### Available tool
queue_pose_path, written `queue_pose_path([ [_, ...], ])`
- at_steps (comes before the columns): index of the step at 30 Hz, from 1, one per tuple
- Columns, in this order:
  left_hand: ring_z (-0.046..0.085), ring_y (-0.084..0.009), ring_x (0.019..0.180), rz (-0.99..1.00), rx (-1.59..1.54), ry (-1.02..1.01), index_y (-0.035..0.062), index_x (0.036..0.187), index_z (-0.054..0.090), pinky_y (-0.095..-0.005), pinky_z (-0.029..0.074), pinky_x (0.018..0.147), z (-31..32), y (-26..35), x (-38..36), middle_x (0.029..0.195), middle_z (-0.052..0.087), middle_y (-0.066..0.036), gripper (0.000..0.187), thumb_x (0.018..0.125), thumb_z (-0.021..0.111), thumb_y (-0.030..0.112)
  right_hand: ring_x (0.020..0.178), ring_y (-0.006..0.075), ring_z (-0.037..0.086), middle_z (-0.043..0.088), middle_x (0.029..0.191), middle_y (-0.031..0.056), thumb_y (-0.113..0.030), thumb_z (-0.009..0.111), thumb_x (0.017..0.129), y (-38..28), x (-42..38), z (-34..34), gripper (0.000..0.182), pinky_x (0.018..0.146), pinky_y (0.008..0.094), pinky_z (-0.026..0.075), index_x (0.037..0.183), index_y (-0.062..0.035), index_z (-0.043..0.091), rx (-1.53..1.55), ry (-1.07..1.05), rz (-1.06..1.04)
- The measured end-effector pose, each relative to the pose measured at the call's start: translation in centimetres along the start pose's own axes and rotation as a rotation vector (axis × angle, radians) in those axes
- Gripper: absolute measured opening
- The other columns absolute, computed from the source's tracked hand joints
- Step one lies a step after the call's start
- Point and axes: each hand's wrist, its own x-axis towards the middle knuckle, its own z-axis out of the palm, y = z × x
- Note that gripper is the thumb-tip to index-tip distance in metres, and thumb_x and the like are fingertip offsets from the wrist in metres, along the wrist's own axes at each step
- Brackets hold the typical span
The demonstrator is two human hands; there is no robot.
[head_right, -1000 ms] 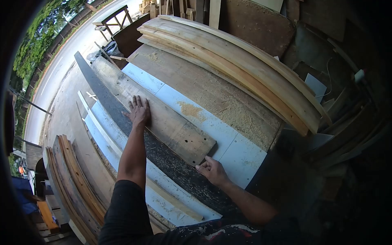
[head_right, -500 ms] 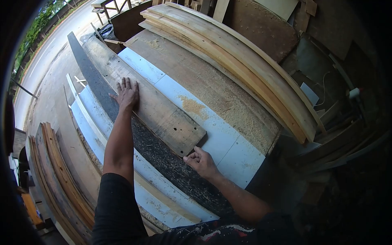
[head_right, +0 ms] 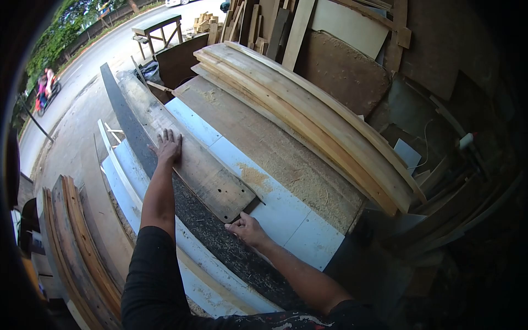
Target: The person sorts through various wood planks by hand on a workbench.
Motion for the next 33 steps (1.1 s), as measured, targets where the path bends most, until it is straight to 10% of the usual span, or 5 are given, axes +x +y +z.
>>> queue_pose_path([
  [10,0.005,-0.0356,0.148,0.007,-0.249,-0.044,0.0082,0.151,0.027,-0.0665,-0.003,0.112,-1.4,-0.7,-16.3,0.16,0.013,-0.016,0.08,0.092,0.043,0.06,0.05,0.0091,0.044,0.054,0.07,0.0026,-0.022,0.072,0.086,2.3,1.1,1.0,0.022,0.039,0.0224,0.027,0.089,-0.0117,0.053,1.182,0.022,0.153],
  [13,0.003,-0.0361,0.148,-0.05,-0.456,-0.044,0.0063,0.152,0.023,-0.063,-0.003,0.113,-1.9,-0.1,-20.1,0.159,0.016,-0.018,0.084,0.091,0.044,0.061,0.047,0.008,0.039,0.047,0.065,-0.0013,-0.03,0.073,0.085,0.5,1.4,0.5,0.026,0.04,0.0229,0.027,0.085,-0.0126,0.054,1.105,0.054,0.231],
  [20,0.049,-0.0377,0.127,0.111,-1.399,0.173,-0.0074,0.149,0.01,-0.0343,0.039,0.104,-1.7,1.7,-19.0,0.138,0.042,-0.035,0.089,0.091,0.062,0.036,0.037,0.0081,0.038,0.044,0.052,-0.003,-0.048,0.071,0.082,-10.5,1.6,1.5,0.04,0.034,0.0243,0.026,0.077,-0.0114,0.057,0.389,0.172,-0.057],
  [28,0.044,-0.0336,0.131,0.081,-1.394,-0.033,0.0002,0.149,0.019,-0.0429,0.037,0.106,-6.3,3.3,-27.5,0.142,0.043,-0.024,0.084,0.089,0.063,0.037,0.038,0.0123,0.044,0.053,0.06,0.0014,-0.024,0.069,0.081,-9.4,-7.8,-2.8,0.021,0.034,0.0269,0.029,0.082,-0.0049,0.059,0.588,0.276,-0.2],
  [33,0.046,-0.0321,0.128,-0.136,-1.795,-0.434,0.0047,0.147,0.026,-0.0495,0.038,0.105,-5.7,4.6,-31.3,0.145,0.042,-0.015,0.077,0.09,0.06,0.043,0.094,0.0269,0.064,0.058,0.11,0.0166,-0.021,0.068,0.077,-7.3,-26.2,-9.3,0.06,0.069,0.0358,0.056,0.128,0.0035,0.047,0.526,0.491,-0.356],
])
